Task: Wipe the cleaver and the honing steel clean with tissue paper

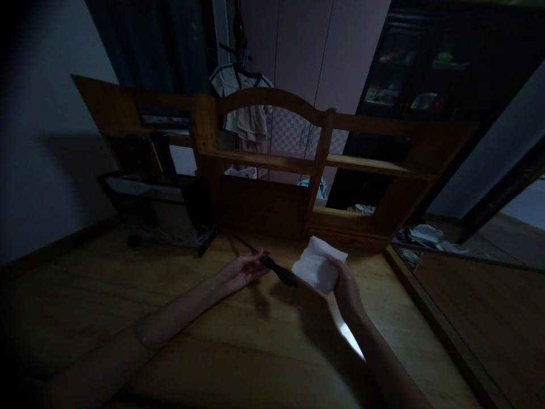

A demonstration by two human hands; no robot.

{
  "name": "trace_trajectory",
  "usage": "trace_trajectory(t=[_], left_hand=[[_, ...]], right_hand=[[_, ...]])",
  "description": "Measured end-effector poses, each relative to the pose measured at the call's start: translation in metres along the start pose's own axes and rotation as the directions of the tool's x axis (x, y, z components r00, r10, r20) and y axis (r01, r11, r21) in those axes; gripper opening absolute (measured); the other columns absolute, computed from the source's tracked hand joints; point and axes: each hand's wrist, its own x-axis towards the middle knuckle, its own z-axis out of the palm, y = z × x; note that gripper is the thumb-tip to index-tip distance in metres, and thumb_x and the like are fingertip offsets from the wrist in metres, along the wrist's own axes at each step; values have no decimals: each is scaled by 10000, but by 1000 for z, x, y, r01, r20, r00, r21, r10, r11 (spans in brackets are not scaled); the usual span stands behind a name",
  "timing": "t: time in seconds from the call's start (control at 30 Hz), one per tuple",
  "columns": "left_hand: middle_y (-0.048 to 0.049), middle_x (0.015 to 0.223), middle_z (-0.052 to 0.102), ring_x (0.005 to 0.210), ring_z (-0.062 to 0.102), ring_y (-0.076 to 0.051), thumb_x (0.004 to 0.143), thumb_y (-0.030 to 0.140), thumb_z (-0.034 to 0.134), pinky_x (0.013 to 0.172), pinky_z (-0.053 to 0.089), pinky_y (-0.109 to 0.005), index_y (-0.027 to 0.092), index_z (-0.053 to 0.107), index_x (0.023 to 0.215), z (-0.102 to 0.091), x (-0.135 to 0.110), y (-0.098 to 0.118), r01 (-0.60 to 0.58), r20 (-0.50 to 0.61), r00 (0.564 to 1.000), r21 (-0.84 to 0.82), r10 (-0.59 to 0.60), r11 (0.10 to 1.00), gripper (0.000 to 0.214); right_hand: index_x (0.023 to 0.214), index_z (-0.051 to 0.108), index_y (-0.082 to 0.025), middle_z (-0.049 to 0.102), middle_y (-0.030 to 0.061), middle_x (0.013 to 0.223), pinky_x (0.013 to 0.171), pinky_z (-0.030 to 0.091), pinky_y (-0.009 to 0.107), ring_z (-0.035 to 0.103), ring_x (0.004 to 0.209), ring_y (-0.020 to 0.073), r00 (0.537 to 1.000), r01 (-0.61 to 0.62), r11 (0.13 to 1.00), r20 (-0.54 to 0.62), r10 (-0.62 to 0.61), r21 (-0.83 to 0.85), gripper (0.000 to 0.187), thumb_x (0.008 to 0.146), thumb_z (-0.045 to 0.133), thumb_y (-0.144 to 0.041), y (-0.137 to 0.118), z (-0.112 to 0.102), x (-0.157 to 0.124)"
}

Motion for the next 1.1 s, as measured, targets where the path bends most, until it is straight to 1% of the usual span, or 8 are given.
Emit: trace_trajectory(t=[0.1,0.23,0.3,0.5,0.67,0.77,0.9,1.1], left_hand=[[-152,1021,659,931,657,-231,822,210,622,823,551,-339,96,629,1040,1,-1,-1,37,48,998,86,-42,996,246],[-144,1004,663,898,665,-226,820,178,614,806,553,-334,99,631,1042,1,-3,-1,6,53,999,75,-10,997,237],[-129,1000,663,870,670,-208,824,161,603,798,553,-317,110,622,1062,1,-3,-1,-17,55,998,41,14,999,245],[-136,1010,657,927,660,-228,826,167,600,818,545,-337,125,599,1103,3,-3,-1,-18,51,999,27,16,999,280],[-145,1029,655,989,641,-241,838,168,587,850,533,-366,133,577,1146,5,-4,-1,-8,74,997,37,6,999,310],[-154,1044,652,1014,633,-244,846,167,575,860,530,-356,121,573,1152,5,-4,0,-7,66,998,33,5,999,309],[-165,1060,652,1007,637,-248,839,162,585,860,528,-344,112,572,1152,9,-7,2,0,83,997,59,-5,998,317],[-186,1136,627,1064,606,-287,802,122,621,928,475,-424,109,577,1109,21,-13,0,-90,206,976,93,70,992,310]], right_hand=[[1011,648,-174,700,14,951,690,490,247,637,822,191,996,50,999,80,-48,-11,354,735,686,-394,4,11,-7],[933,688,-119,710,86,892,736,477,312,649,823,242,904,-173,982,384,187,-71,357,746,677,-423,9,29,-25],[898,696,-122,714,94,889,779,471,335,649,859,257,880,-217,976,427,208,-29,311,737,681,-388,9,34,-30],[836,685,-121,717,102,894,847,463,353,644,922,269,901,-274,959,369,229,76,202,713,627,-271,-7,33,-31],[773,644,-136,718,122,799,770,510,387,668,828,290,924,-289,954,284,256,79,161,698,563,-253,-14,23,-27],[844,632,-135,716,120,782,709,532,402,676,737,286,957,-268,961,134,257,69,228,715,554,-306,-14,13,-19],[972,606,-159,716,77,895,729,540,324,679,817,234,975,-210,972,93,200,109,265,768,567,-323,-8,7,-7],[994,616,-82,714,134,861,739,538,358,685,747,245,893,-404,912,250,375,72,286,795,557,-278,7,25,-17]])
